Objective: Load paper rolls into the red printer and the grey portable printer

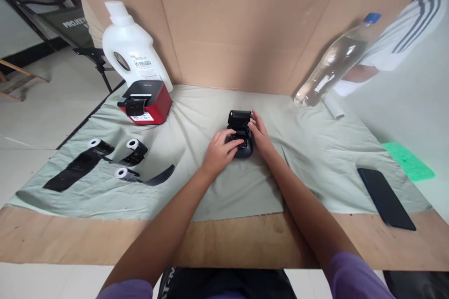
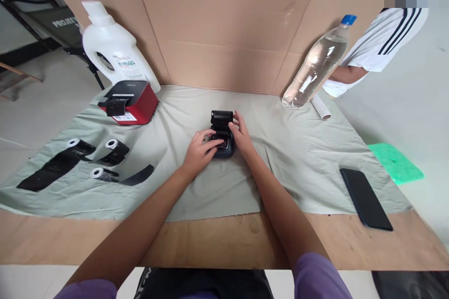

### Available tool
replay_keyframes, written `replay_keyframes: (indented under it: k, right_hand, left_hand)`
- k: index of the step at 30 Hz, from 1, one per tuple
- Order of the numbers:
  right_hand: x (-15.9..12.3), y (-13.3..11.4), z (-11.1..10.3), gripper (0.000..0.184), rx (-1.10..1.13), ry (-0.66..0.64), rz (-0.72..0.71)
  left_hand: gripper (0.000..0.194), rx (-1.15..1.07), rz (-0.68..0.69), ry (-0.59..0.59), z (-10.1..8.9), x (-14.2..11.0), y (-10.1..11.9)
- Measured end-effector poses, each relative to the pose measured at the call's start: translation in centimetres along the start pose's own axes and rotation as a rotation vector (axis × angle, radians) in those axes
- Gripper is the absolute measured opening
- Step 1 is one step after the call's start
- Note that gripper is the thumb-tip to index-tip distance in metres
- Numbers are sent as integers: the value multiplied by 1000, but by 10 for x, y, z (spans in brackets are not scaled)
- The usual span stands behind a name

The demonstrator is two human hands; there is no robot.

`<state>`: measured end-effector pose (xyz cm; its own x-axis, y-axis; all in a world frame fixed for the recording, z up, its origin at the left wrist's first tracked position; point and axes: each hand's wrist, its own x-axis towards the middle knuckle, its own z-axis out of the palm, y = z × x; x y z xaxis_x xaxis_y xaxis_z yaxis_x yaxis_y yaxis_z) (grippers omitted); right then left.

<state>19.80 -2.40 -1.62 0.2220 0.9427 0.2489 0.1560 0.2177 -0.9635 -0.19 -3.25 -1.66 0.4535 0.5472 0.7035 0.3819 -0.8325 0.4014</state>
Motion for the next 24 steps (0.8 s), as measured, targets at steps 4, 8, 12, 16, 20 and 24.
replay_keyframes:
  k: [4,8,12,16,20,24]
  right_hand:
    - [-10,-4,0,41,-121,-62,-93]
    - [-12,-3,-3,32,-129,-41,-80]
    - [-11,-3,-4,36,-114,-53,-11]
    - [-12,-3,-4,35,-122,-60,2]
    - [-11,1,-5,40,-74,-89,28]
    - [-10,5,-6,48,-31,-94,39]
  left_hand:
    - [26,16,-17,28,-2,1,3]
    - [46,-88,-172,64,-2,2,1]
    - [63,-278,-376,29,-2,2,-5]
    - [66,-465,-468,1,-3,0,-8]
    - [65,-536,-490,3,-3,0,-9]
    - [70,-601,-542,-32,-3,3,-10]
